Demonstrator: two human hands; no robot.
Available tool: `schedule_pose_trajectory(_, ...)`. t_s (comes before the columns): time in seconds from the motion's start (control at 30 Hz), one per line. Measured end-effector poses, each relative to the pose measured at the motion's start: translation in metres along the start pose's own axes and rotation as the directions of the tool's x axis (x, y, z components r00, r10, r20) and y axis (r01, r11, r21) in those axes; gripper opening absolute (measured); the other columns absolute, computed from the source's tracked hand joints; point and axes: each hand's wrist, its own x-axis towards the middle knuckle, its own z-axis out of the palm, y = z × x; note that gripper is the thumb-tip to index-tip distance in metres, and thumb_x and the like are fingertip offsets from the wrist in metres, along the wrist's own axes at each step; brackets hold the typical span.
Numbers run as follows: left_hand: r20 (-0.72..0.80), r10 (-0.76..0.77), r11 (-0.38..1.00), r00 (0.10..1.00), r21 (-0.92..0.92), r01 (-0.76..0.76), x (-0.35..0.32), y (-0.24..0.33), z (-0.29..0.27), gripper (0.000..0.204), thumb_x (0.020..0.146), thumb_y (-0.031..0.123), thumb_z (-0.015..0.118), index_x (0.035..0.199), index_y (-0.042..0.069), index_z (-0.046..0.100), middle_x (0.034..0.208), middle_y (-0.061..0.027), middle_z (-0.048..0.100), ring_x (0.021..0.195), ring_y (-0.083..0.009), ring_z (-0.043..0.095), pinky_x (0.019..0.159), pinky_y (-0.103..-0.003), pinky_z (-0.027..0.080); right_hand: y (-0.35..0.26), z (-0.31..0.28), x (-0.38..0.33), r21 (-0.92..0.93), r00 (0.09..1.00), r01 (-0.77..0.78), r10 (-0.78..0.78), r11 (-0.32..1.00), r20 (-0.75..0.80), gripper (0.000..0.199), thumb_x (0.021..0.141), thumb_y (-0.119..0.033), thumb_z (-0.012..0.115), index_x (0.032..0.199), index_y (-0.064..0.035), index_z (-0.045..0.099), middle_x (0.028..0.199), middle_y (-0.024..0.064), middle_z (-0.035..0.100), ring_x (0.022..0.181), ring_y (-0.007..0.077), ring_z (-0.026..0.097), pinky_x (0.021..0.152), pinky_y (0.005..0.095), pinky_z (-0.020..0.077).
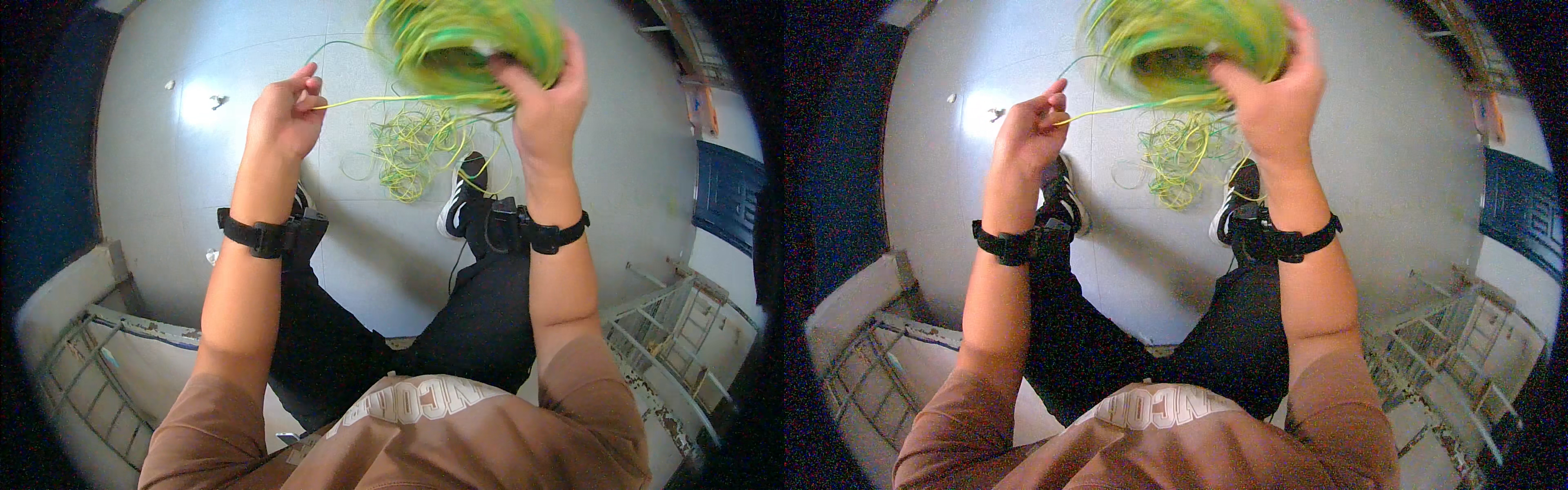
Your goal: The person is coiling a long bundle of green and yellow ground wires.
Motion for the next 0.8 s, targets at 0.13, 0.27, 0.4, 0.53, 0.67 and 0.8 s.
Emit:
schedule_pose_trajectory(0.13, -0.052, -0.012, 0.981, 0.999, 0.192, 0.021, -0.014, -0.02, 0.031, 0.029, 0.093, -0.001, 0.046, 0.121, -0.01, 0.046, 0.101, -0.018, 0.052, 0.085, -0.0175, 0.054, 0.071, -0.027, 0.046, 0.01, -0.014, 0.024, 0.163, 0.928, 0.12, -0.052, 0.979, -0.369, 0.058, 0.067, 0.007, 0.075, 0.119, 0.0046, 0.051, 0.106, 0.0119, 0.064, 0.089, 0.0178, 0.064, 0.085, 0.0302, 0.0503)
schedule_pose_trajectory(0.27, 0.154, 0.651, 0.389, 0.744, 0.773, -0.501, -0.029, -0.044, 0.056, 0.028, 0.089, -0.004, 0.048, 0.114, 0.0, 0.06, 0.114, -0.0149, 0.06, 0.097, -0.0232, 0.061, 0.081, -0.029, 0.051, 0.023, -0.022, 0.029, -0.09, 0.848, 0.14, -0.166, 0.986, -0.503, 0.063, 0.067, 0.002, 0.078, 0.122, 0.0086, 0.047, 0.108, 0.014, 0.064, 0.091, 0.019, 0.064, 0.086, 0.0312, 0.0505)
schedule_pose_trajectory(0.4, 0.921, 0.319, -0.124, 0.222, 0.272, -0.954, -0.058, -0.046, 0.083, 0.024, 0.081, -0.011, 0.054, 0.097, 0.001, 0.068, 0.1, -0.0121, 0.069, 0.096, -0.024, 0.065, 0.083, -0.031, 0.051, 0.02, 0.0, 0.015, -0.328, 0.911, 0.161, -0.268, 0.931, -0.313, 0.062, 0.067, -0.001, 0.079, 0.121, 0.0086, 0.049, 0.107, 0.0146, 0.064, 0.092, 0.0199, 0.064, 0.085, 0.0309, 0.0514)
schedule_pose_trajectory(0.53, 0.887, 0.366, -0.143, 0.281, 0.352, -0.925, -0.048, -0.072, 0.084, 0.012, 0.084, 0.0, 0.062, 0.096, 0.0, 0.066, 0.093, -0.0115, 0.067, 0.085, -0.0207, 0.064, 0.08, -0.031, 0.051, -0.002, 0.025, 0.0, -0.108, 0.964, 0.244, -0.253, 0.964, -0.077, 0.068, 0.068, 0.003, 0.076, 0.129, 0.0017, 0.045, 0.113, 0.0123, 0.06, 0.105, 0.0198, 0.059, 0.093, 0.0316, 0.0475)
schedule_pose_trajectory(0.67, 0.888, 0.459, -0.448, 0.021, 0.252, -0.858, -0.05, -0.061, 0.089, 0.018, 0.079, 0.006, 0.073, 0.096, 0.007, 0.069, 0.092, -0.0056, 0.067, 0.079, -0.0197, 0.061, 0.075, -0.032, 0.048, -0.004, 0.033, -0.004, -0.107, 0.983, 0.179, -0.183, 0.978, -0.03, 0.066, 0.069, 0.003, 0.076, 0.128, 0.0025, 0.046, 0.114, 0.0123, 0.061, 0.104, 0.0188, 0.06, 0.091, 0.0307, 0.0483)
schedule_pose_trajectory(0.8, 0.951, 0.308, -0.621, 0.001, 0.202, -0.757, -0.05, -0.056, 0.083, 0.029, 0.069, 0.016, 0.08, 0.098, 0.016, 0.072, 0.086, 0.0001, 0.066, 0.079, -0.0215, 0.059, 0.08, -0.034, 0.044, -0.009, 0.034, -0.005, 0.041, 0.999, -0.03, 0.031, 0.999, -0.024, 0.056, 0.071, 0.003, 0.07, 0.123, 0.0045, 0.049, 0.109, 0.0109, 0.064, 0.099, 0.0171, 0.062, 0.088, 0.0293, 0.0497)
